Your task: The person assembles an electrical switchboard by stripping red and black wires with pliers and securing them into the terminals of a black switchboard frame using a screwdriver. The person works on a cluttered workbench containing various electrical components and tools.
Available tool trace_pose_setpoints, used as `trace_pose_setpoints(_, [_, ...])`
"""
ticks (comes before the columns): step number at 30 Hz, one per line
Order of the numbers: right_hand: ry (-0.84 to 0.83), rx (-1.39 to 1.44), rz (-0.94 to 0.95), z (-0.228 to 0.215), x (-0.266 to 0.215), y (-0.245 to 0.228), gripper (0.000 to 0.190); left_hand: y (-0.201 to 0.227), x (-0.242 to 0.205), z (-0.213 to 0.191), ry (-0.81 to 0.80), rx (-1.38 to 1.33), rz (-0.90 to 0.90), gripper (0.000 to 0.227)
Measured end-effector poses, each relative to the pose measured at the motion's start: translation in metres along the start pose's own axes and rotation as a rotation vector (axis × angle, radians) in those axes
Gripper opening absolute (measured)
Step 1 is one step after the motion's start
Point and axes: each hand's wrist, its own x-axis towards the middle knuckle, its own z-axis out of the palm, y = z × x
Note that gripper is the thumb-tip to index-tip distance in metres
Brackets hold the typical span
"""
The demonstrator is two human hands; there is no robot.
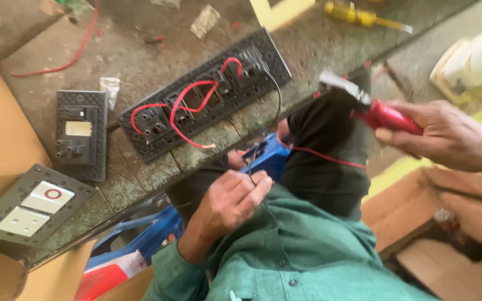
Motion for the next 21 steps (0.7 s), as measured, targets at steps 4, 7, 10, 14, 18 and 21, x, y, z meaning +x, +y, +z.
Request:
trace_pose_setpoints(4, [0.762,-0.484,-0.483,-0.014,-0.005,-0.051,0.055,0.008,-0.002,-0.005,0.115,0.075,0.015,0.046])
trace_pose_setpoints(7, [0.881,-0.729,-0.385,-0.017,0.012,-0.080,0.058,0.017,-0.007,-0.008,0.233,0.165,-0.031,0.042])
trace_pose_setpoints(10, [0.942,-0.837,-0.394,-0.014,0.026,-0.091,0.061,0.022,-0.009,-0.012,0.388,0.211,-0.086,0.038])
trace_pose_setpoints(14, [0.992,-0.917,-0.430,-0.012,0.045,-0.091,0.059,0.025,-0.007,-0.016,0.608,0.270,-0.171,0.035])
trace_pose_setpoints(18, [0.958,-0.686,-0.563,-0.021,0.058,-0.079,0.036,0.020,-0.013,-0.022,0.688,0.190,-0.282,0.027])
trace_pose_setpoints(21, [0.906,-0.342,-0.514,-0.031,0.070,-0.079,0.025,0.013,-0.014,-0.023,0.775,0.086,-0.378,0.021])
